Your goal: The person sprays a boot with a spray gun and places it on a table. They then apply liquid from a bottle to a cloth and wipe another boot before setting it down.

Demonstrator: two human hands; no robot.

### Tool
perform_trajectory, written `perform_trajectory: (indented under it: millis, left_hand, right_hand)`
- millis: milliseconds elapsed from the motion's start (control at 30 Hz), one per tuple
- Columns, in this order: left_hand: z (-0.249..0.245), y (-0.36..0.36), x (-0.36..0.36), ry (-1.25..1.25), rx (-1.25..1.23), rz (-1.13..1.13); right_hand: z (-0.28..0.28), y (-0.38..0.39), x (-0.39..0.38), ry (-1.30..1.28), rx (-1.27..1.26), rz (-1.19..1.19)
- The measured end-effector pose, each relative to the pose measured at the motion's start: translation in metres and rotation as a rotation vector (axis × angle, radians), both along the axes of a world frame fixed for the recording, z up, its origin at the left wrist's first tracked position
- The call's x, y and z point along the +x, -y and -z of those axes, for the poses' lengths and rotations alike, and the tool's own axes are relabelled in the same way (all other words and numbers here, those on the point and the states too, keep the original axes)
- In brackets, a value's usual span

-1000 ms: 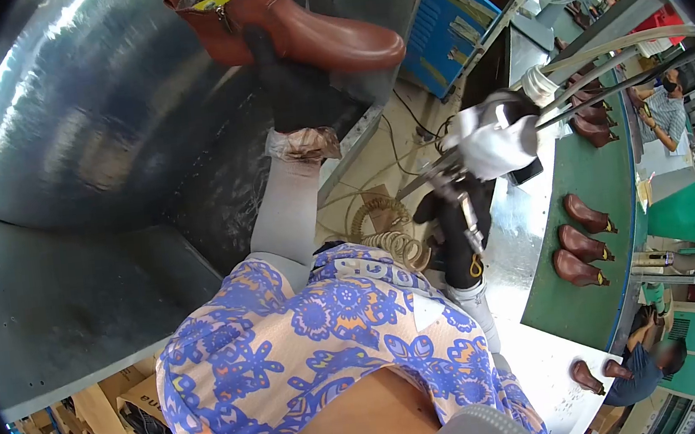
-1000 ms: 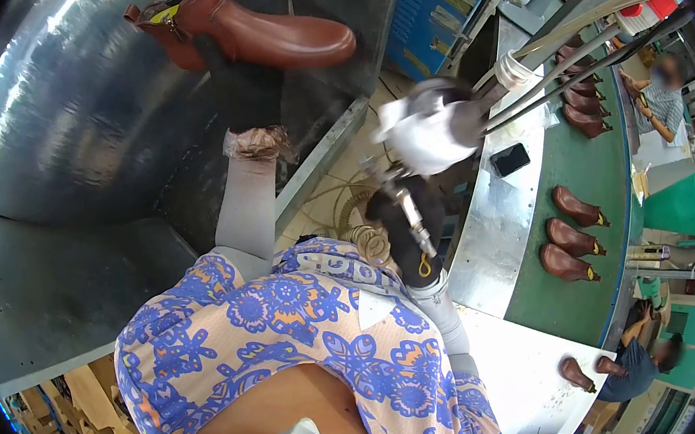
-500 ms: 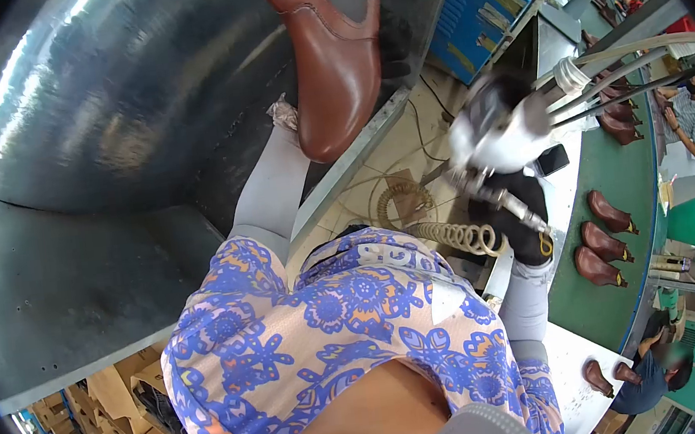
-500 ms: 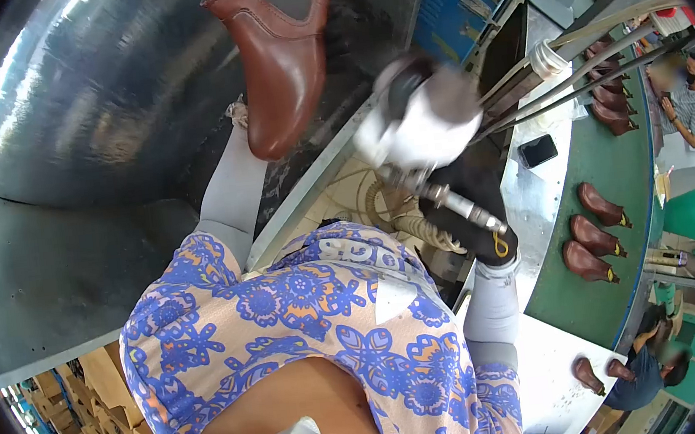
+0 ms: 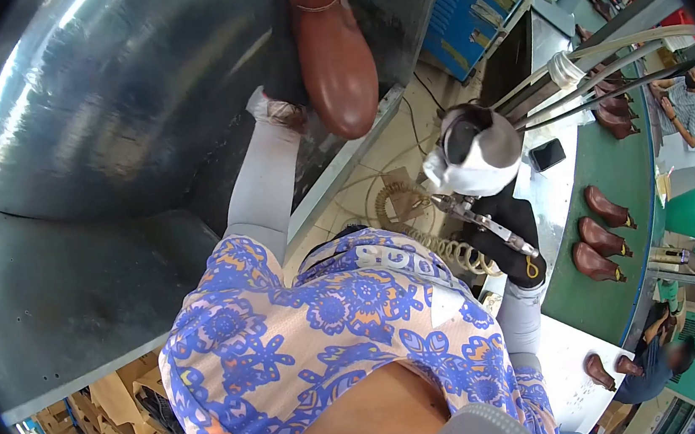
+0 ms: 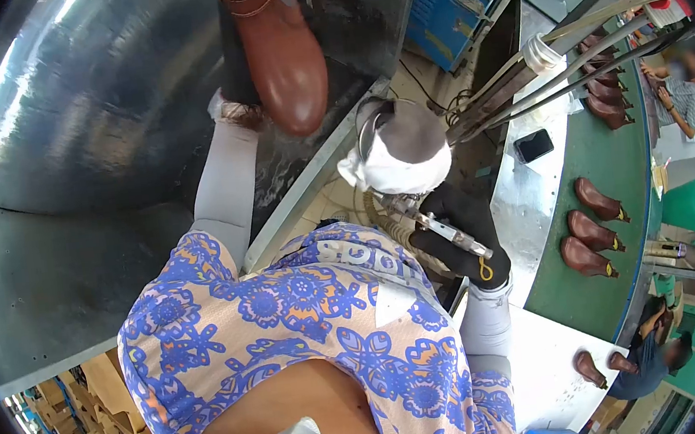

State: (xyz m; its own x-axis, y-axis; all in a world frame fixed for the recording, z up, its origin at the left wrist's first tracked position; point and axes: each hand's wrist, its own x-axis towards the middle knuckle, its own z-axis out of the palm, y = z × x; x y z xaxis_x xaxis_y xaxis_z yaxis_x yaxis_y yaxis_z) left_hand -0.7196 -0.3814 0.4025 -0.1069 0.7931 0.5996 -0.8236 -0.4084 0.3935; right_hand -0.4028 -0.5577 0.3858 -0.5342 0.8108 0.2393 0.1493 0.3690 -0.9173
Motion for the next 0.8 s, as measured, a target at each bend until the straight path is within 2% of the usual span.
perform_trajectory:
  millis: [33,67,133,200,267,333,400,433,467,533,667,800]
  left_hand:
    - [-0.005,0.002,-0.006,-0.011,0.007,-0.007]
    - [-0.005,0.000,-0.008,-0.018,0.008,-0.009]
    - [-0.006,-0.004,-0.013,-0.025,0.019,-0.011]
    - [-0.007,-0.006,-0.018,-0.024,0.032,-0.015]
    - [-0.014,-0.002,-0.027,-0.008,0.046,-0.028]
    - [-0.017,0.003,-0.033,-0.186,-0.052,-0.193]
    - [-0.024,0.014,-0.025,-0.156,-0.067,-0.147]
    - [-0.027,0.018,-0.023,-0.131,-0.084,-0.100]
    - [-0.027,0.015,-0.022,-0.129,-0.084,-0.098]
    - [-0.034,0.012,-0.027,-0.086,-0.035,-0.094]
    - [-0.033,0.009,-0.027,-0.090,0.021,-0.069]
    - [-0.033,0.010,-0.029,-0.093,0.025,-0.067]
  right_hand:
    - [-0.008,0.005,-0.010,0.051,0.086,0.086]
    - [-0.012,0.005,-0.015,0.038,0.047,0.206]
    - [-0.017,-0.001,-0.015,0.075,-0.161,0.381]
    - [-0.014,-0.005,-0.016,0.022,-0.096,0.343]
    - [-0.010,-0.001,-0.023,0.007,0.176,0.221]
    - [-0.017,0.000,-0.020,0.053,0.069,0.146]
    - [-0.016,-0.006,-0.022,0.109,0.153,0.254]
    - [-0.021,-0.005,-0.022,0.084,0.031,0.299]
    - [-0.023,-0.005,-0.024,-0.045,-0.072,0.287]
    - [-0.018,-0.006,-0.030,-0.081,0.181,0.249]
    - [-0.016,-0.001,-0.029,0.103,0.126,0.276]
    - [-0.018,0.007,-0.033,0.084,0.072,0.160]
